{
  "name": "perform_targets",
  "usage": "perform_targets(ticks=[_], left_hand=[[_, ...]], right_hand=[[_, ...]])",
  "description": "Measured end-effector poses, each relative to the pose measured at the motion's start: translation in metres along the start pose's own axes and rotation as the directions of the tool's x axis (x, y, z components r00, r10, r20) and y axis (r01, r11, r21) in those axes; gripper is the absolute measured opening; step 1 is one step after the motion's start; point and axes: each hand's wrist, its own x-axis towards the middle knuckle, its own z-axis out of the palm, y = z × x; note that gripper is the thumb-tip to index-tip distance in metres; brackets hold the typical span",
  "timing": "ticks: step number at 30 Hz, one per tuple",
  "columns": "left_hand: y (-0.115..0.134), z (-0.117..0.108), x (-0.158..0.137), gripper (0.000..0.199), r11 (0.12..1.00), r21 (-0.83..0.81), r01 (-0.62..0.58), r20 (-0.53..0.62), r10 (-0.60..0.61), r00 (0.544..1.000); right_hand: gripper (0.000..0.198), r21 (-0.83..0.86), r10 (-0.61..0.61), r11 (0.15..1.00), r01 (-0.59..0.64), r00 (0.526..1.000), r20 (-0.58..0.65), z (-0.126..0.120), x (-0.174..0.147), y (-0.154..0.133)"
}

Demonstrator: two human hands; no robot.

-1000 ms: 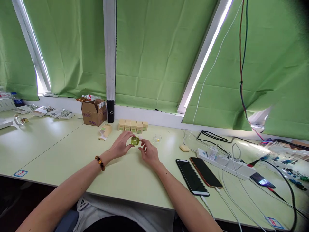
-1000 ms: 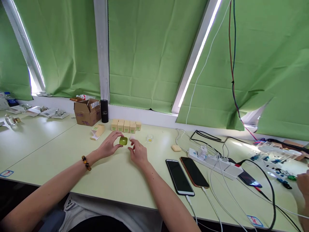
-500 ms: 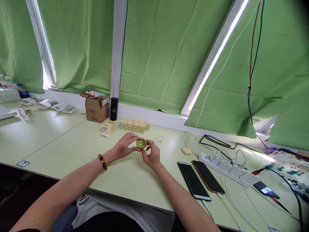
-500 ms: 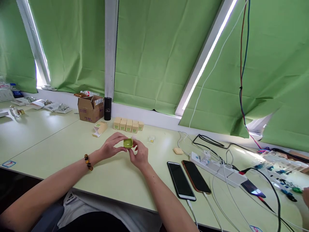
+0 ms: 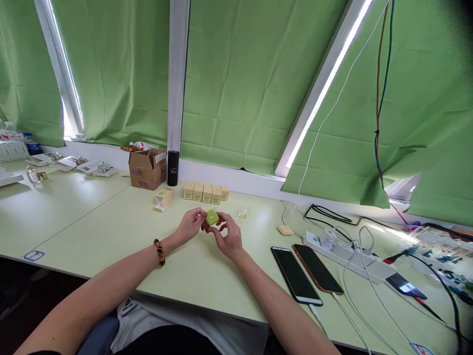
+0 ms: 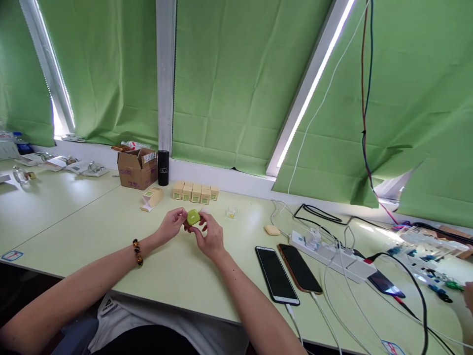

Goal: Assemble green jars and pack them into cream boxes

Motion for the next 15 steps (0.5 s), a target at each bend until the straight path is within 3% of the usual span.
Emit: perform_targets(ticks=[5,8,11,15], left_hand=[[-0.002,0.003,-0.002,0.055,0.995,0.104,-0.005,0.061,-0.001,0.998],[0.002,0.001,-0.004,0.040,0.952,0.289,-0.098,-0.014,0.107,0.994],[0.011,-0.007,-0.007,0.041,0.827,0.480,-0.294,0.028,0.320,0.947],[0.018,-0.016,-0.007,0.066,0.617,0.607,-0.501,0.280,0.424,0.861]], right_hand=[[0.039,0.082,0.089,0.993,-0.089,0.996,0.009,-0.001,0.002,-0.007],[0.039,0.154,0.117,0.981,-0.117,0.993,0.010,-0.001,0.003,-0.009],[0.037,0.215,0.170,0.961,-0.171,0.985,0.025,-0.002,0.004,-0.007],[0.038,0.245,0.191,0.949,-0.200,0.980,0.063,0.000,0.004,-0.001]])
